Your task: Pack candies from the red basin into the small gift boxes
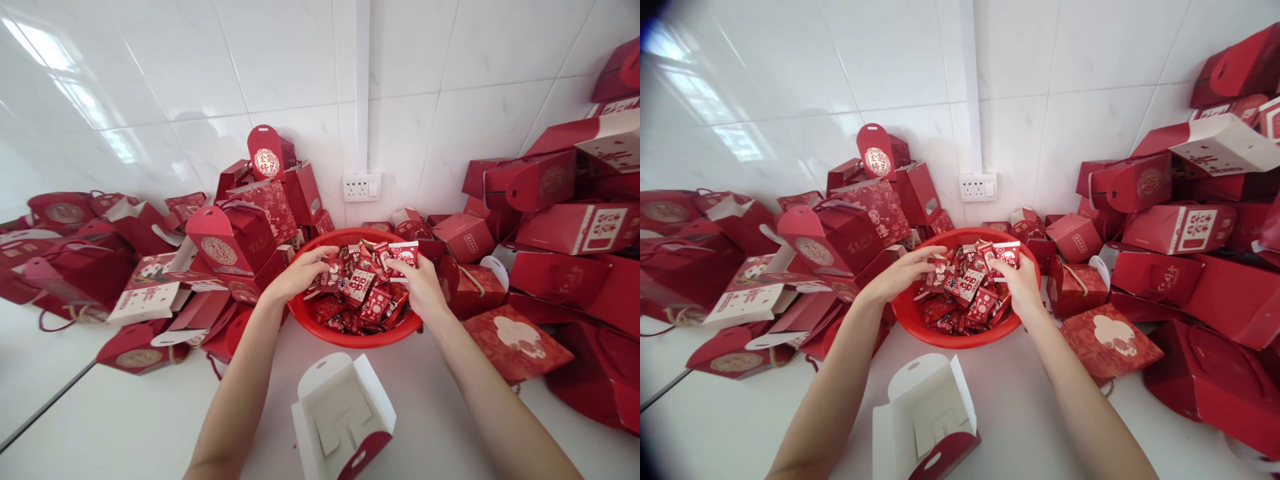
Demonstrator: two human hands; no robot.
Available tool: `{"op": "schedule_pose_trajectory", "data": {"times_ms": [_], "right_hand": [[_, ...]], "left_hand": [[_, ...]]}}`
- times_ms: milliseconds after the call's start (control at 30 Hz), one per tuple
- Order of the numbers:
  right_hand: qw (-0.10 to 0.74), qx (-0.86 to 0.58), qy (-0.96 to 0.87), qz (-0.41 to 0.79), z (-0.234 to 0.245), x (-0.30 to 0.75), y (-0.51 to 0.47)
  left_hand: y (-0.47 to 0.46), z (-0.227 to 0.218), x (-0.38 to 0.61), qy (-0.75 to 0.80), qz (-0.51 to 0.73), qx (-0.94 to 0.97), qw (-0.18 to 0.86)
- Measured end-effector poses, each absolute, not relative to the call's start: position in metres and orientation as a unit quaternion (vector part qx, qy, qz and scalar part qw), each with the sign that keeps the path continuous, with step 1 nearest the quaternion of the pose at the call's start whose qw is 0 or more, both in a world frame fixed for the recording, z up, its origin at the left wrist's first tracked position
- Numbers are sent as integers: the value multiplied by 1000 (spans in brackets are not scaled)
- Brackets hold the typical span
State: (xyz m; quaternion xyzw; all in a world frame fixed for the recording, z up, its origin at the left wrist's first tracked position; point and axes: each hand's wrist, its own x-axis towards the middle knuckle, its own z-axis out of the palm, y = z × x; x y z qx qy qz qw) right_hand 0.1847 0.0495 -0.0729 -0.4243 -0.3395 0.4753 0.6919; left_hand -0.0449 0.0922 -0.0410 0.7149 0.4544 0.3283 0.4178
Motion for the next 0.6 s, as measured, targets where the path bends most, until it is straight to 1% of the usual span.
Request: {"op": "schedule_pose_trajectory", "data": {"times_ms": [100,267,400,500,600], "right_hand": [[700,-428,-351,451,-74,185,49],[700,-438,-415,381,-74,183,45],[683,-429,-452,381,-68,182,37],[684,-394,-457,409,-56,181,23],[698,-355,-464,413,-39,179,5]], "left_hand": [[88,-38,-42,410,333,723,445],[79,-32,-38,390,377,718,437],[67,-22,-39,347,389,717,462],[50,-10,-44,299,353,741,487],[29,3,-49,256,267,793,484]]}}
